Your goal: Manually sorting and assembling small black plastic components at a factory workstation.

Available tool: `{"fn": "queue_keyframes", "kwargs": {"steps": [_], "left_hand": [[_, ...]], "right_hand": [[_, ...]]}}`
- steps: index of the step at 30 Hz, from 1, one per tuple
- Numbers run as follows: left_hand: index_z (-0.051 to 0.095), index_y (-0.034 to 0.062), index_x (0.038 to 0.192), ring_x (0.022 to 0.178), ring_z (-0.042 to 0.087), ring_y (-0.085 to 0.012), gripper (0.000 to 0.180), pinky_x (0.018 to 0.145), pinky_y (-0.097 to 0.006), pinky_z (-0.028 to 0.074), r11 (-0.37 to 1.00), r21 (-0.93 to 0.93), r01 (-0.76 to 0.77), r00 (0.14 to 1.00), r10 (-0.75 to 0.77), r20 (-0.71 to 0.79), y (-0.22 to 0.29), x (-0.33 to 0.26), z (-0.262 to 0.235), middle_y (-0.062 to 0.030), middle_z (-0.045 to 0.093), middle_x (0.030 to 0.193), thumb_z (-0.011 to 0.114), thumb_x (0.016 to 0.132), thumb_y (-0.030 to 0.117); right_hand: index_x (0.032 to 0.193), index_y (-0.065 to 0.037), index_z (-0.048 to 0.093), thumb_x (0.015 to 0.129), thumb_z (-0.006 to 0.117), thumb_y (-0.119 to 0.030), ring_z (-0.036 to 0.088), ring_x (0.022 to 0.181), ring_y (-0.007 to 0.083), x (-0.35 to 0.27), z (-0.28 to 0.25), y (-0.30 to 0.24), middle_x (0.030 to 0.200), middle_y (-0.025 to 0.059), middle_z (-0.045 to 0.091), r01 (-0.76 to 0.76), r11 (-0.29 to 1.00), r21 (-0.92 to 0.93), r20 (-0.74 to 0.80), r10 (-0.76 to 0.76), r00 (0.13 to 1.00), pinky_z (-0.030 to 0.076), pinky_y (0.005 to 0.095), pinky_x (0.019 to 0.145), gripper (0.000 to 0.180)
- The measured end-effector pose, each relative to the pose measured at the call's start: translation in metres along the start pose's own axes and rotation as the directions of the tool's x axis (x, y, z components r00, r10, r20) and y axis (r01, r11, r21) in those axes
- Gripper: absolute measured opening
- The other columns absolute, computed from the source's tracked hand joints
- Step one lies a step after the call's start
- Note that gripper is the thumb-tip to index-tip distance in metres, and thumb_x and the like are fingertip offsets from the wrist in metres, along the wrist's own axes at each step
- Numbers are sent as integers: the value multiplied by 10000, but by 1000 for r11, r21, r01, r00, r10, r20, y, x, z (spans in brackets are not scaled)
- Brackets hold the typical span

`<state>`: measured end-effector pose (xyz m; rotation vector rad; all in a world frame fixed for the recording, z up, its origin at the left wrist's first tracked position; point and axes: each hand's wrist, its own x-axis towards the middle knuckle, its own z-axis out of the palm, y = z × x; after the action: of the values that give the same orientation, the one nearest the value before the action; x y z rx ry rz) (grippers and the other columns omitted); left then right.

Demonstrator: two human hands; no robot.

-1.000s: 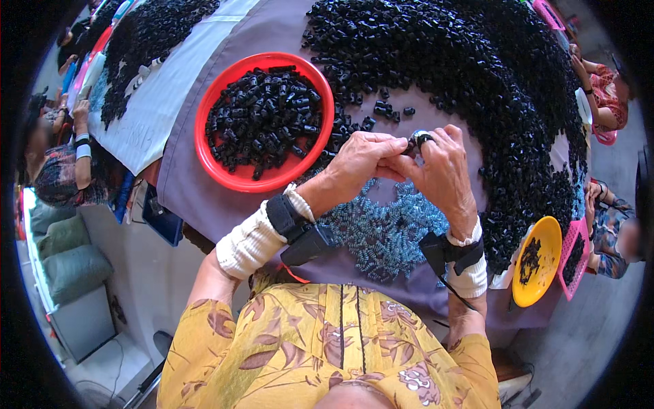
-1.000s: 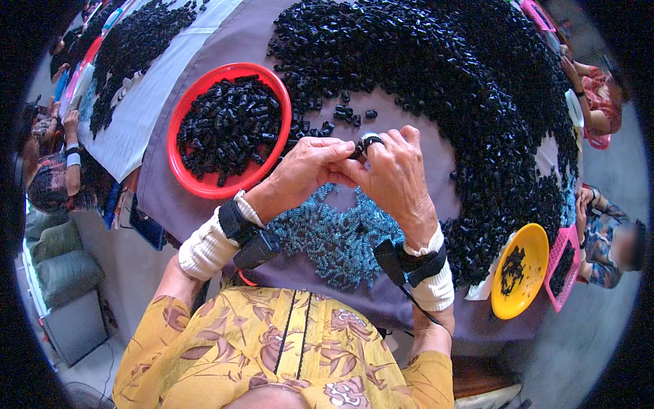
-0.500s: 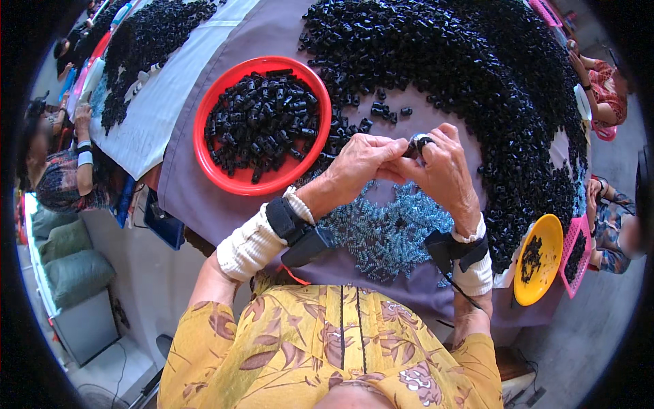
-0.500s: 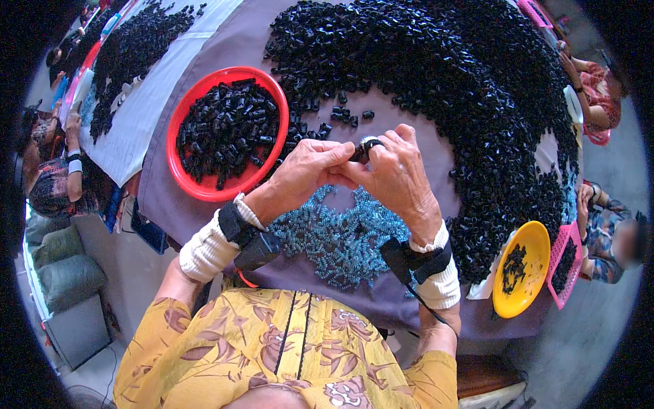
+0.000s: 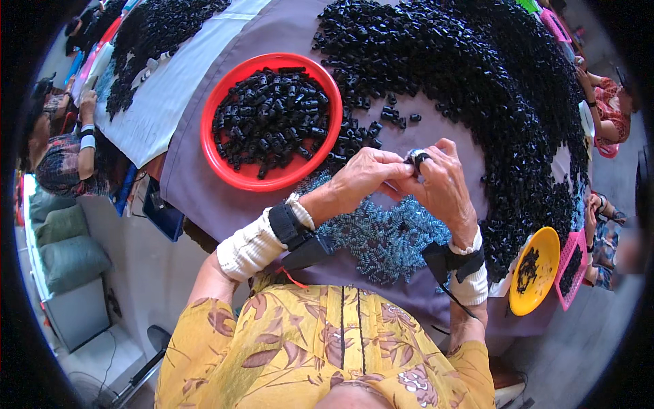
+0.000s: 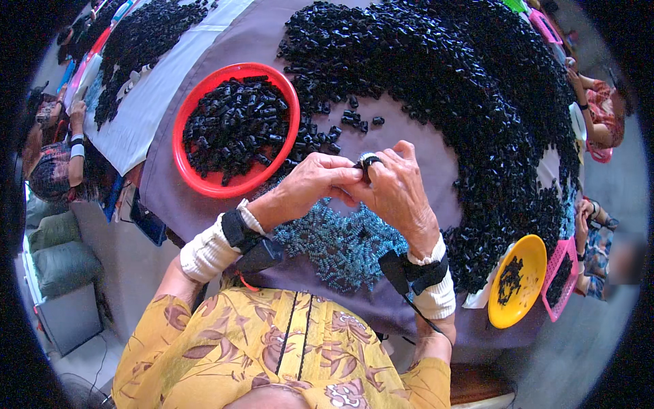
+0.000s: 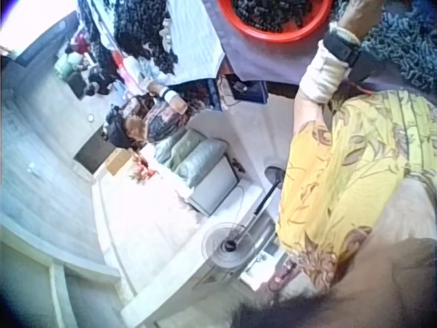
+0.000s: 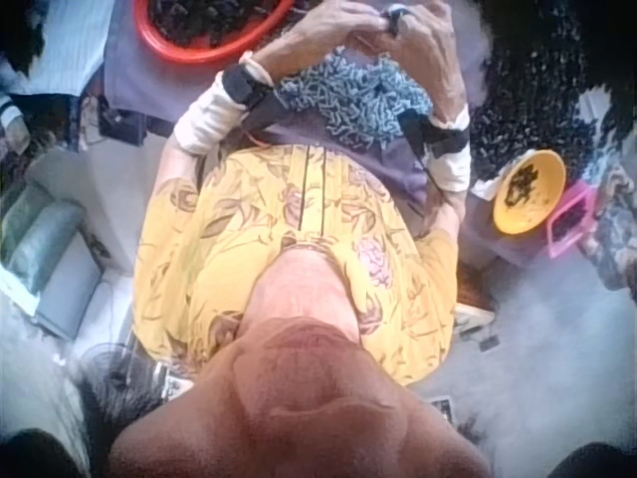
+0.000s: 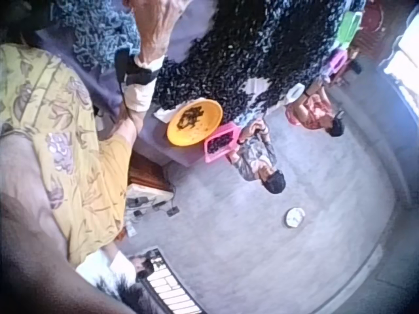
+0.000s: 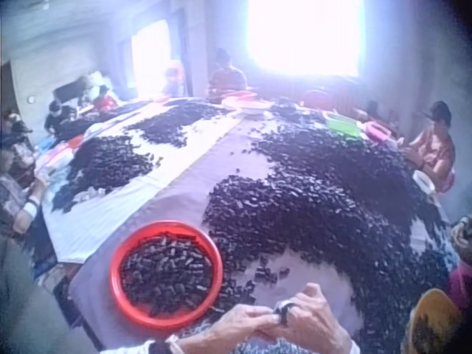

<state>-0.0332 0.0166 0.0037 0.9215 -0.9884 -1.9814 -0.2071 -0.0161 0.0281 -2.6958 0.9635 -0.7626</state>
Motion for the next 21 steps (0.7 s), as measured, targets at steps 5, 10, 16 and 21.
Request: {"fn": "queue_keyframes", "kwargs": {"steps": [5,10,16,21], "left_hand": [[615,-11,991,754,632,-141,268,701,-279,534,989,-102,-108,971,83,-226,5,-15,-23,-70,640,867,560,906,237],[600,5,1024,755,637,-129,233,704,-270,540,954,-169,-246,891,154,-428,20,-42,-58,-64,651,858,523,926,201],[593,-12,1032,754,627,-124,254,712,-267,532,964,-154,-217,932,158,-327,15,-46,-63,-67,643,864,550,908,205],[586,-15,1040,756,630,-148,265,720,-291,530,951,-197,-236,946,180,-268,13,-47,-68,-78,641,864,544,911,213]], "right_hand": [[726,-18,587,730,687,-253,546,620,269,7,3,11,605,103,547,-153,987,54,86,148,985,381,370,697,255],[743,2,597,787,620,-166,564,676,333,19,21,33,717,136,595,-302,953,-6,140,300,944,412,420,590,176],[729,-9,584,789,593,-133,569,701,344,39,54,30,762,142,606,-176,977,-119,161,194,968,442,431,631,138],[764,-45,586,770,613,-133,584,728,301,46,58,24,768,128,609,-87,973,-213,240,138,961,439,402,675,92]]}}
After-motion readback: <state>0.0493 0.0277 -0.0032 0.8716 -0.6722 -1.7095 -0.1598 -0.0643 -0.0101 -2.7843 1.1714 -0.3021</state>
